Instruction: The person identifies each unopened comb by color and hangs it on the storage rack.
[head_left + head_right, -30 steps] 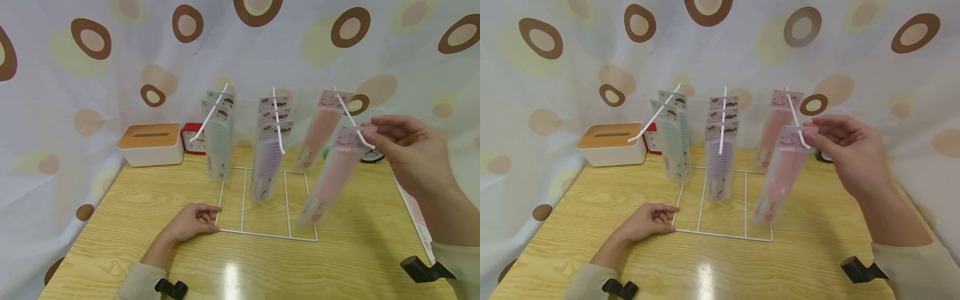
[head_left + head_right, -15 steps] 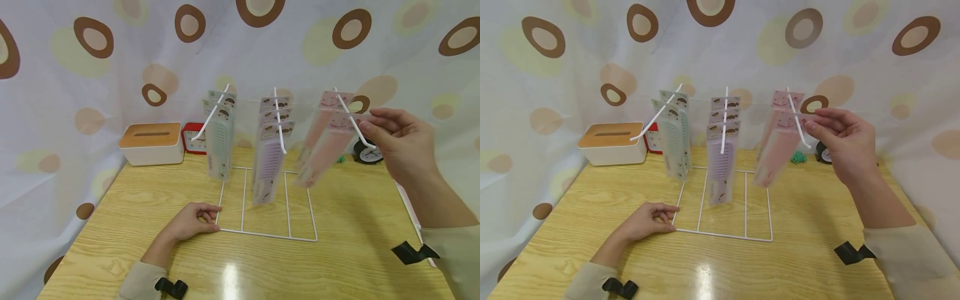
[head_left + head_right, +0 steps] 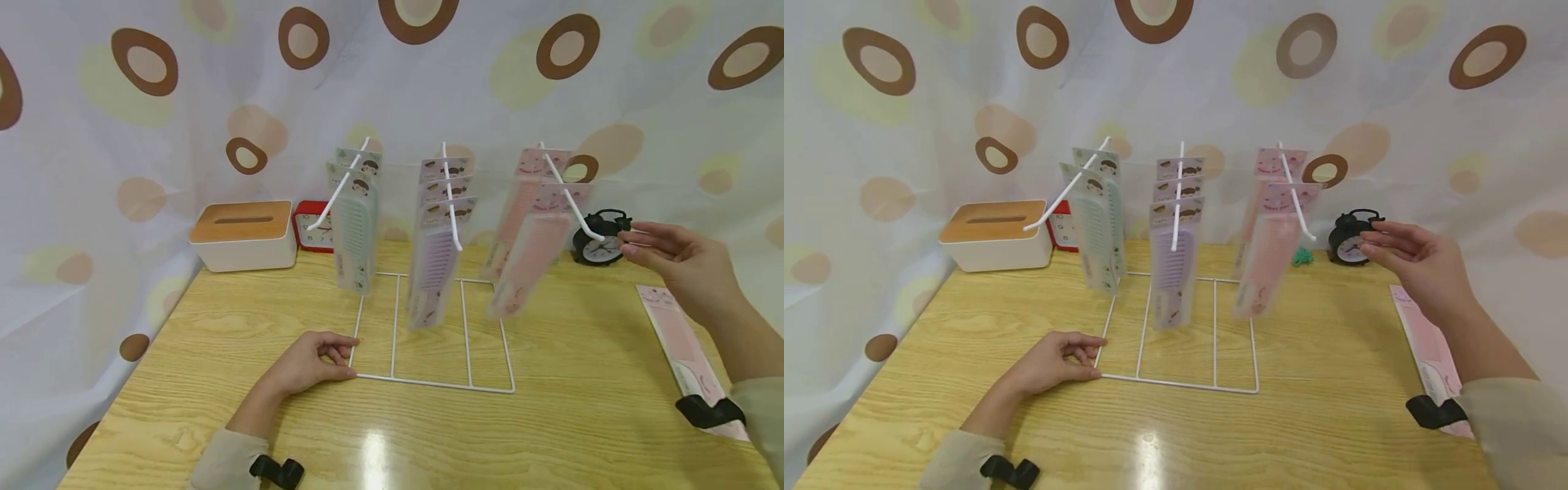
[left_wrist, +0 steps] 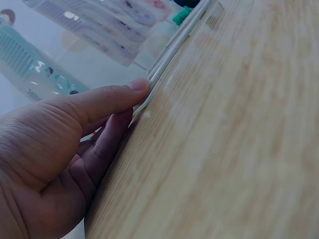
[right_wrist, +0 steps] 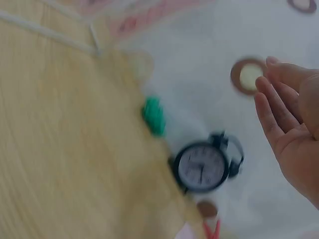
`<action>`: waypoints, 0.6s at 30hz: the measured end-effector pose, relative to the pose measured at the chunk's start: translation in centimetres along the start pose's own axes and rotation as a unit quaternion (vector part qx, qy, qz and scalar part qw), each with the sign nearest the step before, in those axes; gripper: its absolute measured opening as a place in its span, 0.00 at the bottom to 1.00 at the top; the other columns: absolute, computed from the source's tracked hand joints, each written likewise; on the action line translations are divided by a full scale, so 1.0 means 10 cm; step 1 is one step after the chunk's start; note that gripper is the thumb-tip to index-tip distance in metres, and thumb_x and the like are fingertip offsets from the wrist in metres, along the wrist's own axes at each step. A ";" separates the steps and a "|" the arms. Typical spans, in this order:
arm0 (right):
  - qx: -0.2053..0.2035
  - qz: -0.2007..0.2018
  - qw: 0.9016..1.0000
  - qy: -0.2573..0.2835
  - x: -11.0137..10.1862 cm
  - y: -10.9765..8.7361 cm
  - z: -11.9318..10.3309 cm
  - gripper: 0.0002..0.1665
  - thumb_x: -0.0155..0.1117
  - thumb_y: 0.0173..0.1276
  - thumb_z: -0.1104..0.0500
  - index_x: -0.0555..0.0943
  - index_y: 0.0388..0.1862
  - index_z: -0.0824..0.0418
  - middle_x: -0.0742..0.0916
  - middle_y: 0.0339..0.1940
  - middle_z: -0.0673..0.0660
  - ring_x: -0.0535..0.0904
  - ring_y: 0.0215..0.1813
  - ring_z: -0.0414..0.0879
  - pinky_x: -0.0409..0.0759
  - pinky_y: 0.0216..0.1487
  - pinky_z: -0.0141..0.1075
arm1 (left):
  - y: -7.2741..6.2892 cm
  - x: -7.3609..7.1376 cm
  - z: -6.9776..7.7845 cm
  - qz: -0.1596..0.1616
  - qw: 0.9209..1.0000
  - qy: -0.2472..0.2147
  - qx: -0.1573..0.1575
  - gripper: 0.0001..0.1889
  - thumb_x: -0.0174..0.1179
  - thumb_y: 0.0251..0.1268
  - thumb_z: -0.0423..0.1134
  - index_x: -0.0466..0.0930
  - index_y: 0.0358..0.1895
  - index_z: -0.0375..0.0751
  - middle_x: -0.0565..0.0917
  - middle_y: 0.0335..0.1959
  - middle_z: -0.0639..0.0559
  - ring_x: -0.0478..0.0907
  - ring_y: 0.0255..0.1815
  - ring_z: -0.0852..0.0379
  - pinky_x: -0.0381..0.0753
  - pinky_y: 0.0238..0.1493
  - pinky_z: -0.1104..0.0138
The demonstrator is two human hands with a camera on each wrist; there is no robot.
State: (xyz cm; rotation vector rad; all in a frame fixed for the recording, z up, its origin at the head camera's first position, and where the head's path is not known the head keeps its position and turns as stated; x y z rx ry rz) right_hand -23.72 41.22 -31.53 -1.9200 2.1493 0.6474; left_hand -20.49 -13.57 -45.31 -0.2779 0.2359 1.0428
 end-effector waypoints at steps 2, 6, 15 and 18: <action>0.016 -0.006 0.999 -0.049 -0.08 -0.02 0.21 0.30 0.66 0.71 0.56 0.73 0.70 0.54 0.86 0.46 0.26 0.82 0.45 0.20 0.77 0.42 0.15 | -0.01 0.00 -0.01 0.000 1.000 0.000 -0.001 0.28 0.75 0.55 0.36 0.81 0.61 0.36 0.81 0.41 0.46 0.80 0.37 0.57 0.81 0.40 0.71; 0.027 -0.015 0.997 -0.073 -0.20 -0.05 0.59 0.26 0.66 0.71 0.56 0.75 0.67 0.53 0.84 0.45 0.23 0.81 0.44 0.18 0.77 0.41 0.15 | -0.01 0.00 -0.02 0.002 1.000 0.003 -0.001 0.28 0.75 0.55 0.37 0.81 0.61 0.36 0.81 0.41 0.46 0.80 0.37 0.58 0.81 0.40 0.71; -0.021 -0.024 0.993 -0.116 -0.32 -0.16 1.20 0.21 0.66 0.70 0.65 0.78 0.61 0.65 0.82 0.42 0.22 0.80 0.41 0.17 0.79 0.39 0.17 | 0.01 0.00 -0.01 0.003 1.000 0.005 -0.001 0.28 0.75 0.55 0.36 0.81 0.61 0.36 0.82 0.40 0.46 0.80 0.37 0.58 0.81 0.40 0.72; -0.037 -0.008 0.983 -0.178 -0.35 -0.20 1.34 0.24 0.65 0.70 0.64 0.75 0.61 0.75 0.77 0.41 0.17 0.75 0.39 0.13 0.75 0.36 0.14 | 0.00 -0.01 -0.01 0.003 1.000 0.008 -0.003 0.27 0.75 0.55 0.36 0.81 0.61 0.37 0.82 0.40 0.45 0.80 0.37 0.58 0.81 0.40 0.71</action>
Point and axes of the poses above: each hand's wrist, its own y-axis towards the middle knuckle, its own x-axis out of the palm, z = x × y, the point moved 2 cm from there along y, towards the middle knuckle
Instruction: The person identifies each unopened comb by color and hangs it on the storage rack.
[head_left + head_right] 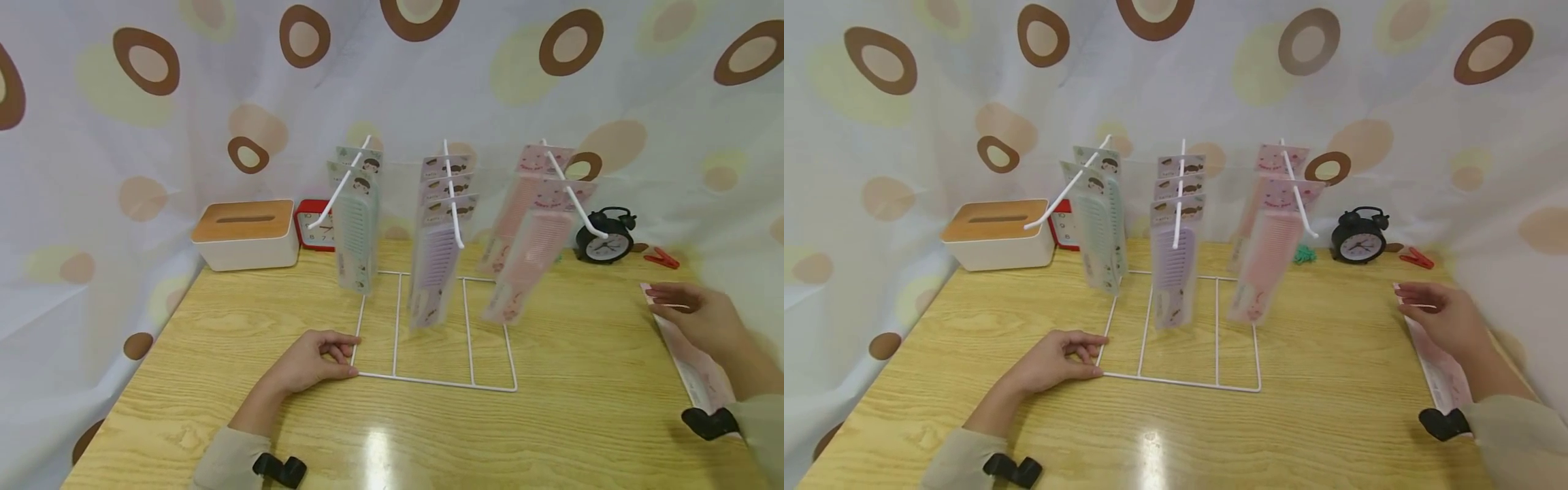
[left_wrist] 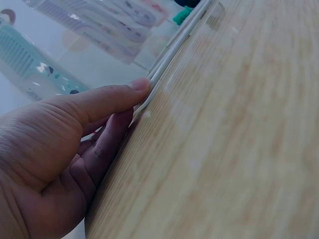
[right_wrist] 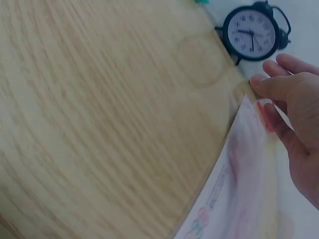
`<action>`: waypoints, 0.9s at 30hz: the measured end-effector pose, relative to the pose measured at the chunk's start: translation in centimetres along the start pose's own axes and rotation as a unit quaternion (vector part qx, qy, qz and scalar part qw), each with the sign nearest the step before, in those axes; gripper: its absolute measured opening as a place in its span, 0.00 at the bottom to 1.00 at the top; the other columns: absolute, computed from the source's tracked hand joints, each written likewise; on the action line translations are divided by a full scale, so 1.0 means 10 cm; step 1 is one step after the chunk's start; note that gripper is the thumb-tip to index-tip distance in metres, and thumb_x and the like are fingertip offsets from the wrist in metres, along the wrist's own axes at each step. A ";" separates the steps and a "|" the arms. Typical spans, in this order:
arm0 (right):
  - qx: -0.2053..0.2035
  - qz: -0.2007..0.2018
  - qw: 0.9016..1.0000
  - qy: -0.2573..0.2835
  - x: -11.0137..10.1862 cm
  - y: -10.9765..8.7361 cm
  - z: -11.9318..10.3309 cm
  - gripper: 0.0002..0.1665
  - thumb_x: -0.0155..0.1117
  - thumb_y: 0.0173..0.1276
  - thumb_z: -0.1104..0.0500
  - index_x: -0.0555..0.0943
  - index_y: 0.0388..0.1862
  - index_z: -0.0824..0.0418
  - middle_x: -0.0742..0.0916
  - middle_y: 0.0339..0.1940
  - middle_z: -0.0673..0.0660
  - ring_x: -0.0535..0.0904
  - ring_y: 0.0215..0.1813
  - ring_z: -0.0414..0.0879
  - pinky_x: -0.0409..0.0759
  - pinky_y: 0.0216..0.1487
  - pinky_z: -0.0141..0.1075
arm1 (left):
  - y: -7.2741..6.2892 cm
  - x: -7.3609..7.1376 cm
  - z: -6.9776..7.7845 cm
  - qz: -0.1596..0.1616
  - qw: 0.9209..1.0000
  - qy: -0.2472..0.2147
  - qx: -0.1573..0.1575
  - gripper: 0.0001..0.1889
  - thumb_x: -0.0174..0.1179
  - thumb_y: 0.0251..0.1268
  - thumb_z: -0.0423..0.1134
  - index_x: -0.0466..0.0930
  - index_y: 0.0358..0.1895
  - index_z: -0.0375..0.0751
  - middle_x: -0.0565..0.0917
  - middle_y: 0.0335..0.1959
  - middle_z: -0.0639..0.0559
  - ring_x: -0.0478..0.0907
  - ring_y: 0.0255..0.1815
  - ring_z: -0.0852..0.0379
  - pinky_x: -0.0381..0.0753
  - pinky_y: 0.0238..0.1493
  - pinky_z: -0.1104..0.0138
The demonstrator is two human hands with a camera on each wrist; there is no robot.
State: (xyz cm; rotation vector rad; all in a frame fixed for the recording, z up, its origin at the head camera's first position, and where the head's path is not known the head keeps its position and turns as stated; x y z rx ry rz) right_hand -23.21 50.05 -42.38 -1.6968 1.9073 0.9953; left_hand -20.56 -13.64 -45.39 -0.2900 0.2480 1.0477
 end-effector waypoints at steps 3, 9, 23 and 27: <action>0.023 0.003 0.999 -0.049 -0.01 -0.05 0.13 0.27 0.66 0.71 0.59 0.74 0.63 0.74 0.75 0.40 0.16 0.71 0.38 0.12 0.73 0.35 0.13 | 0.01 0.00 0.01 0.001 1.000 0.005 0.005 0.27 0.75 0.55 0.37 0.81 0.60 0.36 0.82 0.40 0.45 0.81 0.37 0.59 0.81 0.41 0.72; 0.119 -0.018 0.982 -0.145 -0.04 -0.10 0.26 0.38 0.63 0.71 0.42 0.73 0.67 0.68 0.78 0.61 0.74 0.72 0.53 0.62 0.73 0.45 0.44 | 0.00 -0.01 0.00 0.003 1.000 0.010 0.013 0.27 0.75 0.55 0.37 0.81 0.60 0.35 0.82 0.41 0.45 0.81 0.36 0.61 0.81 0.42 0.72; 0.149 -0.103 0.972 -0.148 -0.05 -0.01 0.16 0.52 0.72 0.62 0.38 0.66 0.72 0.71 0.66 0.63 0.89 0.64 0.63 0.83 0.72 0.53 0.66 | -0.01 0.00 0.02 0.002 1.000 0.000 0.010 0.27 0.75 0.55 0.36 0.81 0.60 0.35 0.82 0.40 0.46 0.81 0.36 0.60 0.81 0.42 0.71; 0.164 -0.104 0.971 -0.136 -0.04 0.02 0.14 0.58 0.72 0.61 0.36 0.61 0.75 0.71 0.64 0.66 0.88 0.66 0.63 0.79 0.77 0.43 0.41 | -0.02 0.00 0.03 0.003 1.000 0.001 0.010 0.27 0.74 0.56 0.36 0.81 0.61 0.35 0.82 0.40 0.46 0.81 0.36 0.60 0.81 0.42 0.71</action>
Point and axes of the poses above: each hand's wrist, its own y-axis towards the middle knuckle, its own x-axis out of the palm, z = x × y, the point moved 2 cm from there along y, towards the middle knuckle
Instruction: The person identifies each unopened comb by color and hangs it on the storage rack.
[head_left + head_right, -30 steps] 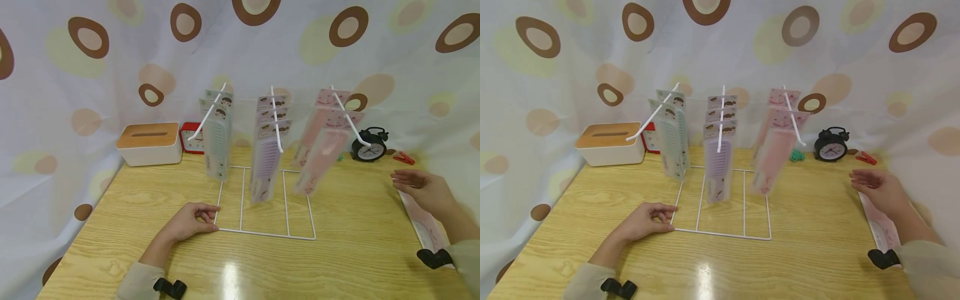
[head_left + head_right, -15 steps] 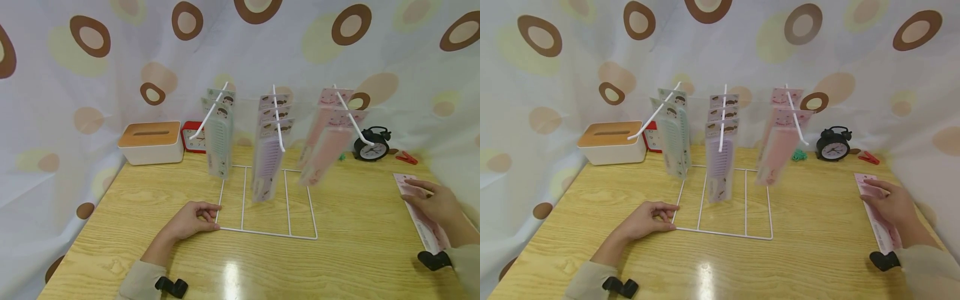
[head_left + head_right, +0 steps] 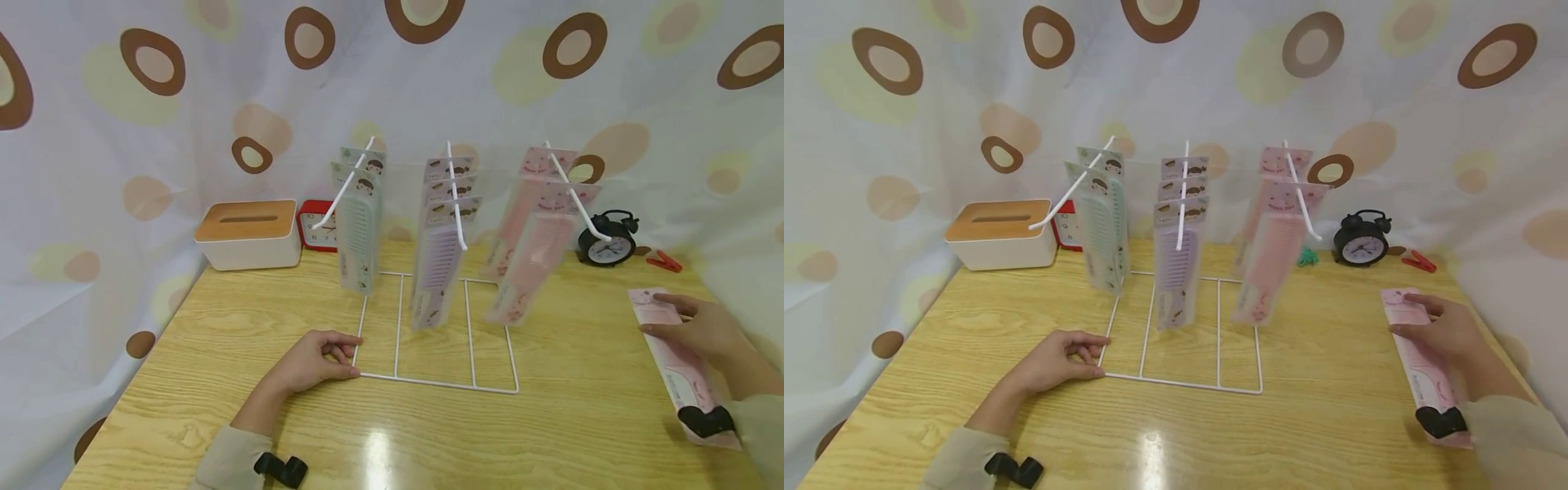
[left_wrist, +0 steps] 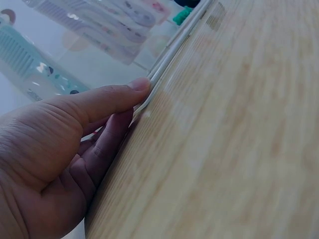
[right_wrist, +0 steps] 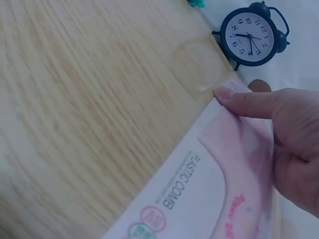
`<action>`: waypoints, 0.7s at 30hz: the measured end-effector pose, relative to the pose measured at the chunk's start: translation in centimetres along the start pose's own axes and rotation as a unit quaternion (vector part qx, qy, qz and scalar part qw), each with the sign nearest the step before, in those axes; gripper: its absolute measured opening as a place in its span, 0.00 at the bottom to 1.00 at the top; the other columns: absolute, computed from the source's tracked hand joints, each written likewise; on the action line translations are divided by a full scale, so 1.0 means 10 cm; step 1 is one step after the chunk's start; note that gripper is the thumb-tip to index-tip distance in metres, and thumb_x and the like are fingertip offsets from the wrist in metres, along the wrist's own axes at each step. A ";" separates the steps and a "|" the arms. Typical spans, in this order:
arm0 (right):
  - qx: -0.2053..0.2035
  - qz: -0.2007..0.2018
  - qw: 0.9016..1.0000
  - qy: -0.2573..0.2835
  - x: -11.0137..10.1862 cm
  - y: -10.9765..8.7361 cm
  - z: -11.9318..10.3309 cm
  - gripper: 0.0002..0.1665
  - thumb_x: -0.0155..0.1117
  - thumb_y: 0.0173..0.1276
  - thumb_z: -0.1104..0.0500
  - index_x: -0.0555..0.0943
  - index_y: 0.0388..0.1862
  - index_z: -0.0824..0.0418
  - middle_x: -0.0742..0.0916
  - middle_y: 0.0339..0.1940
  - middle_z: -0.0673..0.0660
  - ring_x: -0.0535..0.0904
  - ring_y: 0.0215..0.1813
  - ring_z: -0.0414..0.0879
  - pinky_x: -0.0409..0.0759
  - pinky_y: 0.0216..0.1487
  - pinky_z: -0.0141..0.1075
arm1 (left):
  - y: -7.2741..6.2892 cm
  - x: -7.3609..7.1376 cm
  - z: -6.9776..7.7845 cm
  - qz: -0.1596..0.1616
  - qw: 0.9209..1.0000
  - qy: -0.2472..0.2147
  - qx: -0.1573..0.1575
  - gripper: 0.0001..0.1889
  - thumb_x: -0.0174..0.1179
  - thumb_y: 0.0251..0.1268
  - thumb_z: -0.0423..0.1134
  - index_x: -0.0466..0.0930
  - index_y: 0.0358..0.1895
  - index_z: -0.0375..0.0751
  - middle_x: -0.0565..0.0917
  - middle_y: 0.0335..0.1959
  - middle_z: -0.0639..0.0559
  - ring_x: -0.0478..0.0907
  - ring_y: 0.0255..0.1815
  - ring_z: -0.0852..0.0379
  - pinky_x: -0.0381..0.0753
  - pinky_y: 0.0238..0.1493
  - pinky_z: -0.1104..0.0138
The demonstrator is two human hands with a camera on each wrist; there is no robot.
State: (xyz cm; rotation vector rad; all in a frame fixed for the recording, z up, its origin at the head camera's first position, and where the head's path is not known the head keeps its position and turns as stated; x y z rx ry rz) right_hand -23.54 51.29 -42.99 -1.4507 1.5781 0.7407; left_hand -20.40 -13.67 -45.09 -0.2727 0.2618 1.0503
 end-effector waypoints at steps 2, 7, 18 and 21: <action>-0.001 0.000 1.000 0.014 0.02 0.00 0.00 0.57 0.70 0.62 0.36 0.59 0.76 0.69 0.64 0.67 0.88 0.65 0.63 0.78 0.69 0.37 0.30 | -0.01 0.00 0.00 0.000 1.000 0.000 -0.003 0.27 0.74 0.56 0.36 0.81 0.60 0.35 0.82 0.40 0.45 0.81 0.36 0.59 0.81 0.42 0.72; -0.012 0.007 0.997 0.078 0.05 -0.04 -0.08 0.52 0.67 0.67 0.38 0.55 0.82 0.54 0.62 0.72 0.83 0.60 0.68 0.79 0.61 0.34 0.20 | -0.02 0.00 0.01 -0.003 1.000 -0.006 -0.005 0.27 0.74 0.56 0.34 0.80 0.61 0.33 0.82 0.41 0.41 0.80 0.37 0.58 0.80 0.42 0.72; -0.073 0.028 0.980 0.181 -0.13 -0.34 -0.74 0.50 0.68 0.70 0.52 0.49 0.80 0.30 0.66 0.74 0.53 0.71 0.44 0.16 0.80 0.33 0.26 | 0.00 -0.01 0.00 -0.002 1.000 -0.006 -0.005 0.27 0.75 0.55 0.34 0.81 0.60 0.33 0.82 0.41 0.41 0.80 0.36 0.59 0.80 0.41 0.72; -0.113 0.036 0.972 0.202 -0.17 -0.46 -0.94 0.51 0.68 0.69 0.59 0.52 0.81 0.35 0.67 0.71 0.43 0.72 0.48 0.15 0.82 0.34 0.25 | 0.00 0.00 0.00 -0.003 1.000 -0.009 -0.005 0.27 0.74 0.55 0.35 0.81 0.60 0.33 0.82 0.41 0.42 0.81 0.36 0.59 0.81 0.41 0.72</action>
Point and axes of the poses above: each hand's wrist, its own y-axis towards the middle knuckle, its own x-axis out of the palm, z = x × y, the point moved 2 cm from there along y, towards the middle knuckle
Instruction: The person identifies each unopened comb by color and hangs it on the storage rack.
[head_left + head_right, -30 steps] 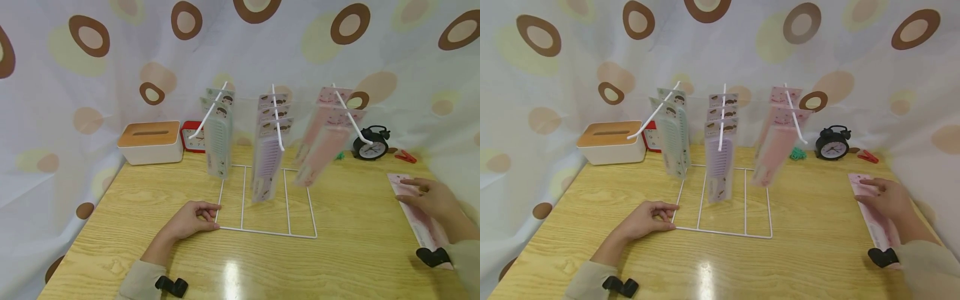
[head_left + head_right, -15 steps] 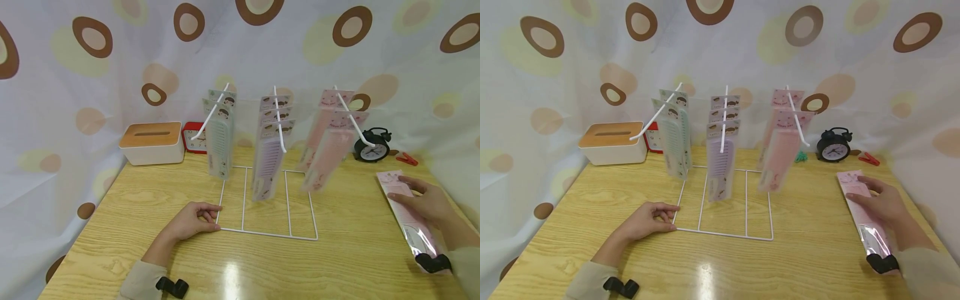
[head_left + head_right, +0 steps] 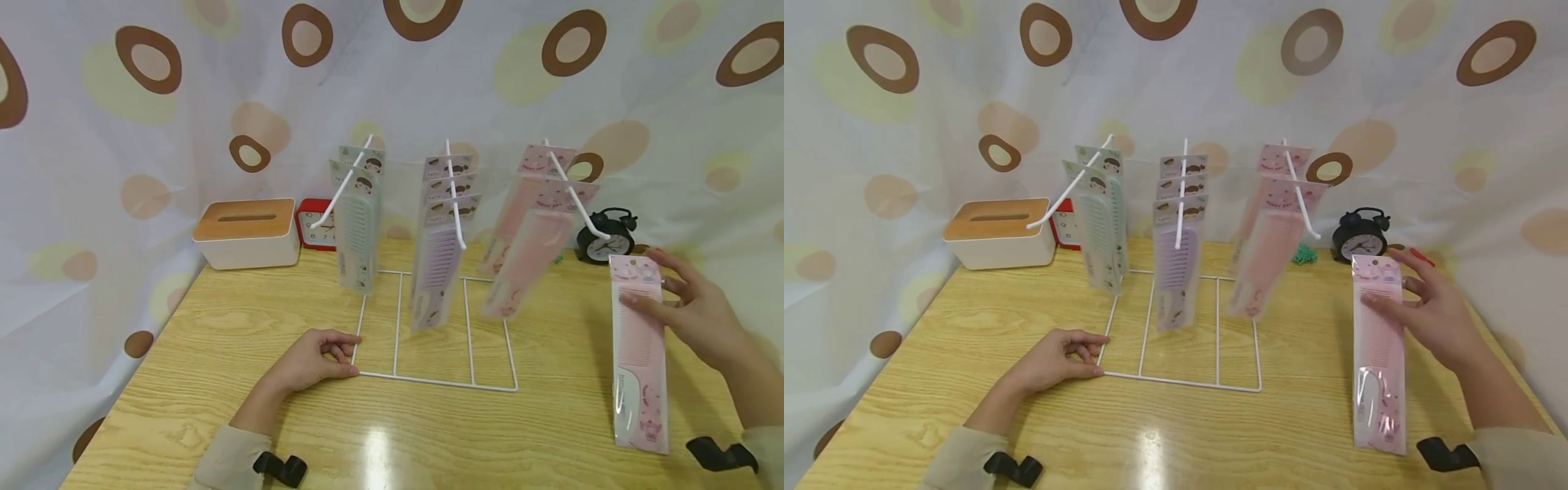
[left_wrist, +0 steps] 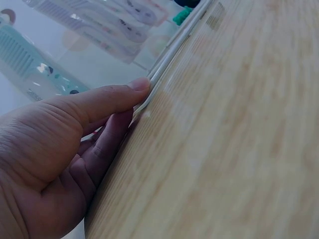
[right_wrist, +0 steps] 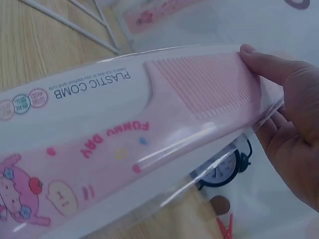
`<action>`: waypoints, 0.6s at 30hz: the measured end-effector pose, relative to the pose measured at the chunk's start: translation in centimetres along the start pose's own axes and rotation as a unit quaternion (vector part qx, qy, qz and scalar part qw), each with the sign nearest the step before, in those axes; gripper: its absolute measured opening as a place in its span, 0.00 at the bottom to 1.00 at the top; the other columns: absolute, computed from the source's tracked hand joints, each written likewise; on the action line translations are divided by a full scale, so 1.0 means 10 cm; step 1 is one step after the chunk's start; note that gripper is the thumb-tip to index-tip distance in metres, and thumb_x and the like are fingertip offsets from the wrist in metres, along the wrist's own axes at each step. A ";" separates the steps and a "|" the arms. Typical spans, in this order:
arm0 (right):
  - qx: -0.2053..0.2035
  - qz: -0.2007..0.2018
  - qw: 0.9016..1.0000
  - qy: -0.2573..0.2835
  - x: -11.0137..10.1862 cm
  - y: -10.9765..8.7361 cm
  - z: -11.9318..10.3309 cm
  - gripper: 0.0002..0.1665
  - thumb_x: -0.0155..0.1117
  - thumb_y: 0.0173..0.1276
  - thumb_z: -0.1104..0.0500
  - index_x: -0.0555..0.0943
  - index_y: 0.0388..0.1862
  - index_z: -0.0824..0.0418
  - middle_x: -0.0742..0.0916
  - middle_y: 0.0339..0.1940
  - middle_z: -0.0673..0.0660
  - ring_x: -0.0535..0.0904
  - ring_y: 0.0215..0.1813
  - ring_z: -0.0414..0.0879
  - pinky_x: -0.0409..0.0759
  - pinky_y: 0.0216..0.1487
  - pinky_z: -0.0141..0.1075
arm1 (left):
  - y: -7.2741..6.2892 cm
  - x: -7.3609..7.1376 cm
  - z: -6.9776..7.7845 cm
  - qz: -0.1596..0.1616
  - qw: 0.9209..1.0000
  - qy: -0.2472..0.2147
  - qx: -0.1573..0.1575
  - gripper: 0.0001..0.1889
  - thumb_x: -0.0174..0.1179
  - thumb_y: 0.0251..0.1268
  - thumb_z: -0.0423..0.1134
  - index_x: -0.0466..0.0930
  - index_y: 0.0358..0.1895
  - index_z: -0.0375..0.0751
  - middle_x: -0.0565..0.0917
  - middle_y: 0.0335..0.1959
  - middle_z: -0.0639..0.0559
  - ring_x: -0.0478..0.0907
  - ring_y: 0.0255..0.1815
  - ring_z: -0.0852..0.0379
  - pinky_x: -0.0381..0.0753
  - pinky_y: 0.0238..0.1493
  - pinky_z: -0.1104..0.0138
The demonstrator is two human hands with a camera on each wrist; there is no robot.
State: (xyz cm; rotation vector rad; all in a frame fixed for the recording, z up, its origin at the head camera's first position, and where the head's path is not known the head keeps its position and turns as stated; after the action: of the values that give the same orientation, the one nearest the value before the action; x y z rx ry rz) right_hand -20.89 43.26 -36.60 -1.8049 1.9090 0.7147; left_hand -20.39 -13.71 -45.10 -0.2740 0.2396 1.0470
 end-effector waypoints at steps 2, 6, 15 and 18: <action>-0.023 -0.002 1.000 0.021 0.04 -0.04 -0.15 0.50 0.68 0.68 0.64 0.55 0.81 0.39 0.71 0.67 0.41 0.77 0.46 0.20 0.83 0.34 0.27 | 0.00 0.00 0.00 -0.002 1.000 -0.001 0.002 0.27 0.74 0.56 0.35 0.80 0.60 0.33 0.82 0.40 0.43 0.81 0.36 0.59 0.81 0.41 0.72; -0.080 0.003 0.992 0.093 0.09 -0.14 -0.43 0.47 0.66 0.64 0.75 0.61 0.77 0.49 0.79 0.55 0.40 0.86 0.37 0.33 0.85 0.29 0.32 | 0.00 0.00 0.00 -0.001 1.000 -0.005 -0.002 0.28 0.75 0.55 0.35 0.80 0.60 0.34 0.82 0.40 0.44 0.80 0.36 0.59 0.81 0.40 0.71; -0.233 -0.006 0.936 0.264 0.15 -0.42 -1.01 0.47 0.56 0.53 0.91 0.62 0.72 0.70 0.84 0.55 0.54 0.89 0.35 0.41 0.83 0.27 0.28 | 0.01 0.00 0.01 -0.003 1.000 -0.010 -0.006 0.28 0.75 0.55 0.35 0.81 0.61 0.35 0.81 0.40 0.45 0.80 0.37 0.57 0.81 0.40 0.71; -0.293 -0.009 0.907 0.301 0.18 -0.52 -1.22 0.46 0.61 0.52 0.89 0.60 0.71 0.77 0.85 0.57 0.58 0.90 0.37 0.43 0.83 0.29 0.27 | 0.01 0.00 0.00 -0.004 1.000 -0.008 -0.006 0.28 0.75 0.55 0.35 0.81 0.61 0.35 0.82 0.40 0.45 0.80 0.37 0.58 0.81 0.40 0.72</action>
State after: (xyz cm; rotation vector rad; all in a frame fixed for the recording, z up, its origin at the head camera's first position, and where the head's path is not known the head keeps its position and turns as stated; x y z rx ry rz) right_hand -15.27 34.12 -28.65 -2.6628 2.1917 0.8620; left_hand -20.47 -13.62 -45.10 -0.2765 0.2172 1.0430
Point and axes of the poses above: each hand's wrist, its own y-axis towards the middle knuckle, its own x-axis out of the palm, z = x × y, the point moved 2 cm from there along y, towards the middle knuckle
